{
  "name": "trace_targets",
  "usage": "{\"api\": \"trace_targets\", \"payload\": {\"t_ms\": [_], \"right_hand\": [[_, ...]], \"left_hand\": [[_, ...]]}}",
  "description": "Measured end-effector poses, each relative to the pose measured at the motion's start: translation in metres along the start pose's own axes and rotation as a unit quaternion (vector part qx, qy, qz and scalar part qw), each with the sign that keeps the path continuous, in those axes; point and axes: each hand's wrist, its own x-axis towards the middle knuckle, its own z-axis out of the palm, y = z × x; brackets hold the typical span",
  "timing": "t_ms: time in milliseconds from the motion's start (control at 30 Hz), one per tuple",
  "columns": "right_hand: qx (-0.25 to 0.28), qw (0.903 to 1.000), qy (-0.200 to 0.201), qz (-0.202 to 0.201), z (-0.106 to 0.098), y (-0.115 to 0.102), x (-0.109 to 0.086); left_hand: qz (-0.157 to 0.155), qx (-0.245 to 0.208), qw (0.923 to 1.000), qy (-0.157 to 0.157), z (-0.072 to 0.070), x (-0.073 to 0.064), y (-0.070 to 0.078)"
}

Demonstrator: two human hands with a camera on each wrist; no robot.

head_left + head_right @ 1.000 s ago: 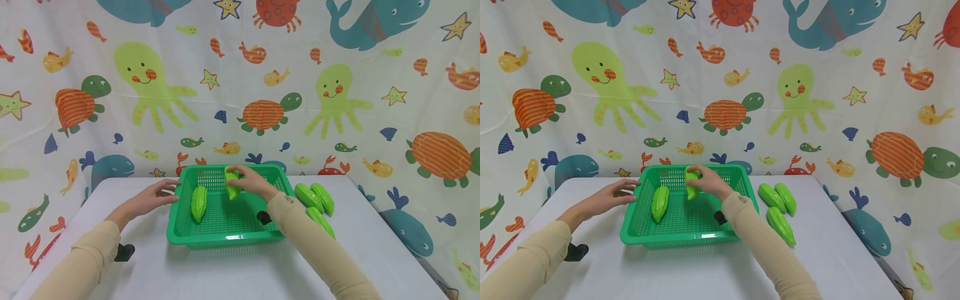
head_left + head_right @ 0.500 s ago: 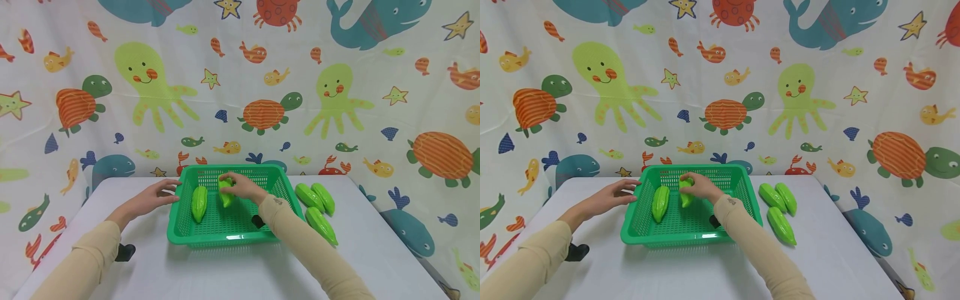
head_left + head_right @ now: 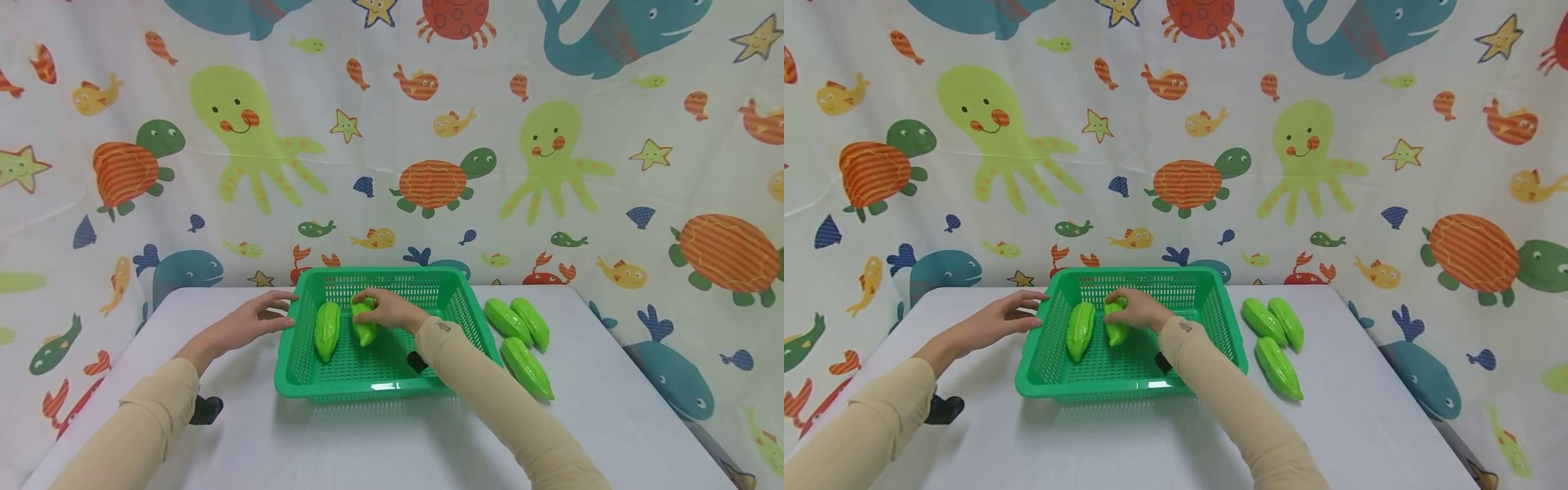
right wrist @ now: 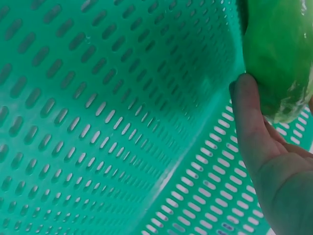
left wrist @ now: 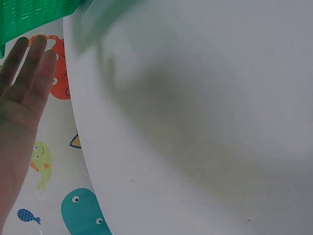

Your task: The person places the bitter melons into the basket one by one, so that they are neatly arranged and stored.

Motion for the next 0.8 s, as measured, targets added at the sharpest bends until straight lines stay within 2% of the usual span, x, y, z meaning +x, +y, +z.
{"api": "trace_targets", "payload": {"t_ms": [133, 467, 800], "right_hand": [[0.007, 1.0, -0.003, 0.006, 0.002, 0.0, 0.004], [-0.033, 0.9994, -0.008, 0.008, 0.01, -0.005, 0.013], [-0.034, 0.9987, -0.01, 0.035, 0.02, -0.011, 0.016]], "left_hand": [[0.0, 0.001, 1.0, 0.0, 0.0, 0.0, -0.001], [-0.001, 0.002, 1.0, -0.001, -0.001, 0.0, 0.0], [-0.006, -0.003, 1.0, -0.004, 0.0, 0.0, 0.0]]}}
